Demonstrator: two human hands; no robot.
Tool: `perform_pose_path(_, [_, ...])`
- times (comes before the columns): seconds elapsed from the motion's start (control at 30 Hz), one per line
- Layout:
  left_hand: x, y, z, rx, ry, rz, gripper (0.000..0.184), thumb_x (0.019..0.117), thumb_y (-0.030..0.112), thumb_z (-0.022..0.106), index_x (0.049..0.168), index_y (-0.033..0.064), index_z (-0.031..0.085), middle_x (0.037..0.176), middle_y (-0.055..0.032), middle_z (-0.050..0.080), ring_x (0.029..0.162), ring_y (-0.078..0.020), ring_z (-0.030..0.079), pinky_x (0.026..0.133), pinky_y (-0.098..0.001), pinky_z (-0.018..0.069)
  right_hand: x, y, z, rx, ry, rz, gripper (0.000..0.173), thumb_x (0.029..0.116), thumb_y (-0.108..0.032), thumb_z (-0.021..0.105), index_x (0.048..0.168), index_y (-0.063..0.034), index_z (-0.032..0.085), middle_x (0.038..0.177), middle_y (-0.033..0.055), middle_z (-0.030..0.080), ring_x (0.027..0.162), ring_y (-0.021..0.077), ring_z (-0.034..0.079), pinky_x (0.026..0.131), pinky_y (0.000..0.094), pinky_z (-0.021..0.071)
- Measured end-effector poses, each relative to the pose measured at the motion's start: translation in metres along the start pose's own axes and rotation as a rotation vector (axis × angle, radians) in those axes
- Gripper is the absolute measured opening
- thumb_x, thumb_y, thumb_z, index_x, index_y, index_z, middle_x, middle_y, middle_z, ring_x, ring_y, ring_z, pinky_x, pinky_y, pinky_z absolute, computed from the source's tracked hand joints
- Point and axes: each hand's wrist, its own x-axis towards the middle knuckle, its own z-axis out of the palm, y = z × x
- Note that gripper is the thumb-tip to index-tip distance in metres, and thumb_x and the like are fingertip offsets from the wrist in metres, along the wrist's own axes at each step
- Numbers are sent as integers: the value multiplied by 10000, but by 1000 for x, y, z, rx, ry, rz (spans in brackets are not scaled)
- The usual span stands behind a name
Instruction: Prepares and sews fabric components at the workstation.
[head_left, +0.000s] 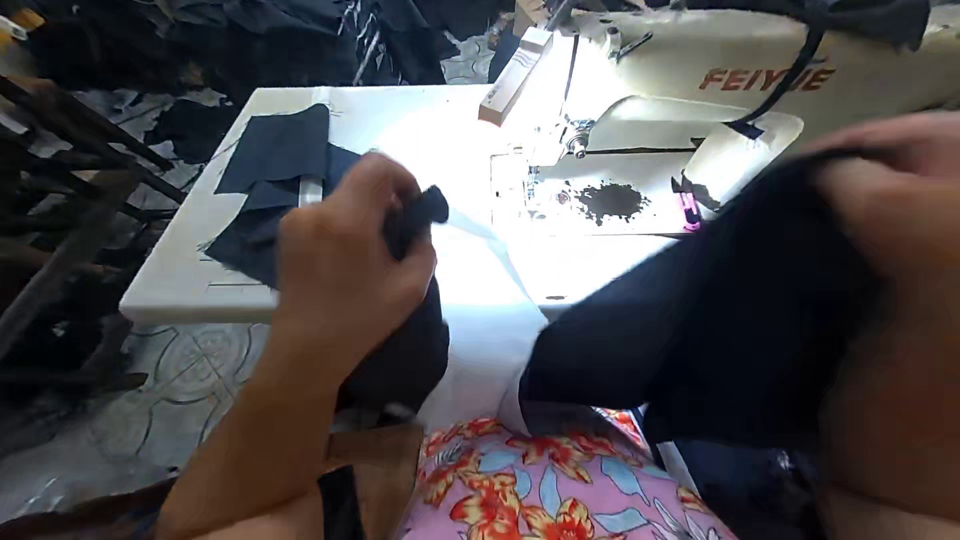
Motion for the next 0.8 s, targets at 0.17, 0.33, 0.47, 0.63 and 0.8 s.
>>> perform_pose_path(0.17, [16, -36, 110, 94, -223, -28, 440, 902, 21, 666, 1310, -115, 577, 1251, -350, 602, 1176, -524, 597, 986, -650, 474, 7, -39, 135, -81, -270, -54, 772, 1008, -411, 599, 1641, -121, 266, 1657, 314, 207, 1515, 562, 184, 1108, 831, 159])
perform_pose_path(0.33, [-15, -76, 173, -82, -426, 143, 465, 1058, 268, 420, 1495, 173, 548, 1421, -112, 625, 1336, -367, 560, 1047, -734, 361, -35, -43, 189, -199, -523, 15, 665, 1043, -622, 386, 1628, -312, 323, 1686, 256, 185, 1527, 573, 104, 1071, 872, 85])
perform_pose_path(0.47, [0, -78, 166, 3, -499, 121, 470, 1040, 429, 471, 1337, 118, 660, 1247, -160, 689, 1209, -397, 626, 952, -711, 443, 4, 18, 188, -96, -537, -300, 677, 1012, -619, 397, 1596, -277, 410, 1653, 244, 299, 1518, 543, 215, 1117, 827, 120])
perform_pose_path(0.63, [2, -78, 181, 55, -203, 193, 395, 967, 253, 567, 1243, -4, 684, 1299, -260, 650, 1297, -467, 555, 1122, -676, 332, 4, -1, 165, -209, -418, -302, 590, 995, -243, 639, 1550, -123, 479, 1642, 273, 299, 1540, 496, 200, 1207, 728, 114])
perform_pose_path(0.8, [8, -40, 188, -27, -290, 234, 515, 1043, 351, 496, 1351, -41, 625, 1419, -219, 601, 1351, -380, 548, 1163, -581, 351, -34, -28, 189, -160, -381, -224, 656, 1060, -508, 380, 1568, -96, 438, 1653, 204, 326, 1548, 434, 239, 1198, 715, 151])
